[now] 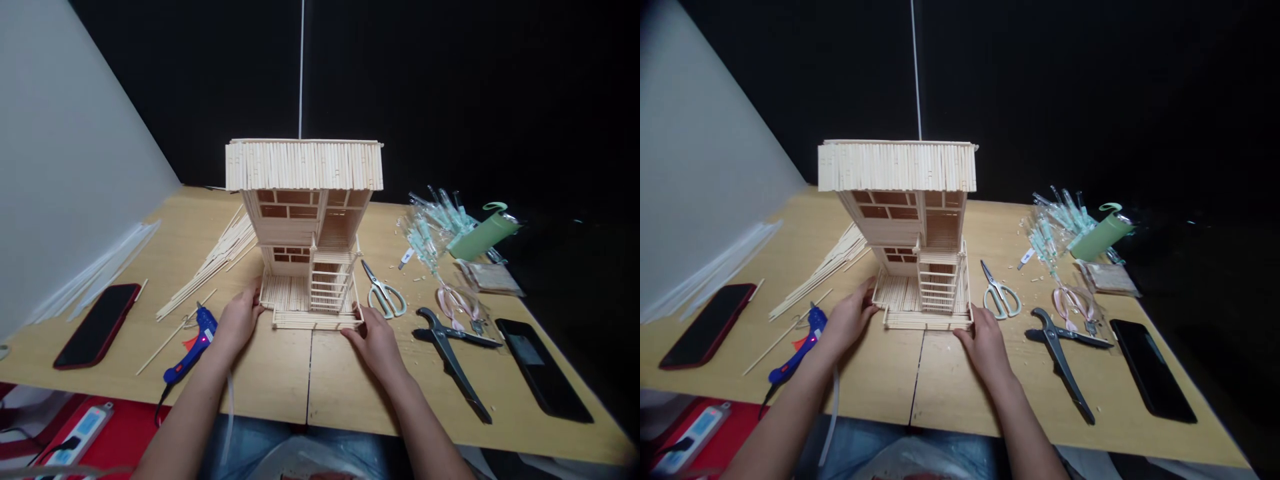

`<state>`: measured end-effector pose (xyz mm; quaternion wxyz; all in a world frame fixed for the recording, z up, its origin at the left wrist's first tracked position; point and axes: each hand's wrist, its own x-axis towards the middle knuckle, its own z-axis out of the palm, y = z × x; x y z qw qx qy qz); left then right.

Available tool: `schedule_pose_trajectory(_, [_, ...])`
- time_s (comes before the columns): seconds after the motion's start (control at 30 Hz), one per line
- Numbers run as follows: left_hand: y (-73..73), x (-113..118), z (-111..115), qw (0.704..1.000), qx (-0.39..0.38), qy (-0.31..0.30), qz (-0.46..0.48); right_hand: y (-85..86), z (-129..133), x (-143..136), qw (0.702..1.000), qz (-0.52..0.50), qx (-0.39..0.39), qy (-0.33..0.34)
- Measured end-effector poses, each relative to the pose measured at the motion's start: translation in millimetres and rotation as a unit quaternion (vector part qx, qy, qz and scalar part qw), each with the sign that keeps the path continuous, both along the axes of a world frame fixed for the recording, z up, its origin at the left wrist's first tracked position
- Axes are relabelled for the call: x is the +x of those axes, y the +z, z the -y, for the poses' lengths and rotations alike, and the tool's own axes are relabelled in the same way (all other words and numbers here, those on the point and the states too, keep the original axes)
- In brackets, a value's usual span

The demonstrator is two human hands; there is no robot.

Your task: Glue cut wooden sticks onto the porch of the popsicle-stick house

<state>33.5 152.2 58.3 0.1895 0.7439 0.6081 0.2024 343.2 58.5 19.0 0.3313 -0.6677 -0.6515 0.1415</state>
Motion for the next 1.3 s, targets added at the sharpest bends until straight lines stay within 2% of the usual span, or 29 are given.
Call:
schedule_pose_trajectory(0.27, [-12.4, 9.6, -2.8, 0.997, 0.035, 0.063, -0.007, -0.1, -13.7, -1.9, 0.999, 0.037, 0.025, 0.006])
schedule_pose_trajectory(0.43, [-17.0, 6.1, 3.8, 0.998, 0.043, 0.047, -0.011, 8.7, -8.7, 10.6, 0.997, 0.066, 0.029, -0.011])
schedule_pose_trajectory(0.53, [-15.3, -0.1, 24.9, 0.995, 0.093, 0.026, -0.014, 16.2, -3.4, 29.4, 0.994, 0.089, 0.024, -0.05])
schedule_pose_trajectory(0.67, [-5.8, 2.6, 70.0, 0.982, 0.185, 0.008, 0.032, 21.2, -5.3, 50.7, 0.985, 0.129, -0.012, -0.113])
schedule_pose_trajectory(0.83, [-0.2, 22.2, 119.1, 0.98, 0.176, -0.031, 0.09, 21.0, -11.4, 58.1, 0.975, 0.155, -0.054, -0.152])
schedule_pose_trajectory(1.0, [-8.0, 32.0, 145.3, 0.978, 0.151, -0.082, 0.119, 27.7, 15.2, 48.8, 0.97, 0.155, -0.039, -0.183])
schedule_pose_trajectory(1.07, [-11.2, 33.6, 150.6, 0.978, 0.137, -0.095, 0.127, 31.7, 31.0, 31.1, 0.977, 0.148, -0.01, -0.156])
schedule_pose_trajectory(1.1, [-12.4, 34.6, 152.1, 0.978, 0.13, -0.099, 0.132, 32.6, 37.8, 18.3, 0.982, 0.142, 0.003, -0.121])
schedule_pose_trajectory(1.2, [-13.0, 38.8, 153.0, 0.976, 0.12, -0.109, 0.143, 27.5, 50.6, -27.3, 0.99, 0.129, 0.022, 0.055])
schedule_pose_trajectory(1.3, [-8.7, 41.1, 152.0, 0.973, 0.124, -0.129, 0.147, 13.2, 56.8, -57.3, 0.966, 0.129, 0.028, 0.225])
